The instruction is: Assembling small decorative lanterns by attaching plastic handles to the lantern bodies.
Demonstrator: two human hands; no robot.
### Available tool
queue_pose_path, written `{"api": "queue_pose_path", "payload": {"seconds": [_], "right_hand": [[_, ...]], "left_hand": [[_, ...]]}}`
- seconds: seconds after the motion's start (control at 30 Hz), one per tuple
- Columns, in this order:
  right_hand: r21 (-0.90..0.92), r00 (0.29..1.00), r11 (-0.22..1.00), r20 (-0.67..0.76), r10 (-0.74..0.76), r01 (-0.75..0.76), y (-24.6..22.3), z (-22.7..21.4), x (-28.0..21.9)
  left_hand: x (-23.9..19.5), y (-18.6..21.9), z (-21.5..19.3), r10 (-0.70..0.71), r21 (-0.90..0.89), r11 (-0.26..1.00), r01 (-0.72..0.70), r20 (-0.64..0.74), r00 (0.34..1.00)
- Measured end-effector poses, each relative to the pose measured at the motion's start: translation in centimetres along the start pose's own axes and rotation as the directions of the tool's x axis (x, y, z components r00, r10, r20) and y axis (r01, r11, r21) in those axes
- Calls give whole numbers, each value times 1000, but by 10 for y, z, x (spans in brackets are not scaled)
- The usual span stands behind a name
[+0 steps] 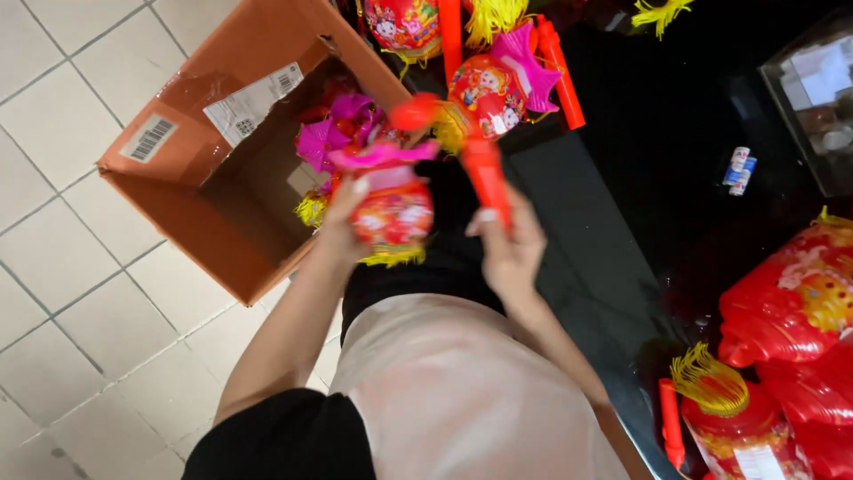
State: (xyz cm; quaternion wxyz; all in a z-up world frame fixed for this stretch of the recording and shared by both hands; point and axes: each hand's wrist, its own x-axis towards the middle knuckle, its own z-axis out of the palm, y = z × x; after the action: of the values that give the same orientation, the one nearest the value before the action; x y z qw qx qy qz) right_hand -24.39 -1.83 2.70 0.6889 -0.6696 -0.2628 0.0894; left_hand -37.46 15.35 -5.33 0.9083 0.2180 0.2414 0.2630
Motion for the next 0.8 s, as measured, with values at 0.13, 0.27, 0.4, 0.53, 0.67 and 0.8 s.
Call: {"api": "queue_pose_path", "payload": {"seconds": [0.13, 0.27, 0.4, 0.53, 0.67, 0.8], "right_hand": [[-41, 971, 989, 200, -132, 143, -3, 42, 11], [-139, 922, 980, 379, -80, 142, 7, 80, 28], [-247, 817, 961, 575, 42, 125, 31, 89, 27], [-205, 743, 979, 652, 149, -17, 4, 71, 33], [-31, 780, 994, 622, -63, 105, -56, 31, 62], [-70, 961, 979, 216, -174, 192, -63, -29, 95]], "left_hand": [[-6, 55, 15, 114, 20, 993, -113, -123, 986], [14, 78, 16, 83, 42, 997, -72, -452, 888], [43, 59, -35, 208, 260, 963, -67, -564, 799], [34, 59, -5, 240, 416, 909, 22, -566, 789], [37, 51, 42, 587, 857, 453, -243, -82, 805], [50, 43, 111, 624, 729, 14, -684, 528, 576]]}}
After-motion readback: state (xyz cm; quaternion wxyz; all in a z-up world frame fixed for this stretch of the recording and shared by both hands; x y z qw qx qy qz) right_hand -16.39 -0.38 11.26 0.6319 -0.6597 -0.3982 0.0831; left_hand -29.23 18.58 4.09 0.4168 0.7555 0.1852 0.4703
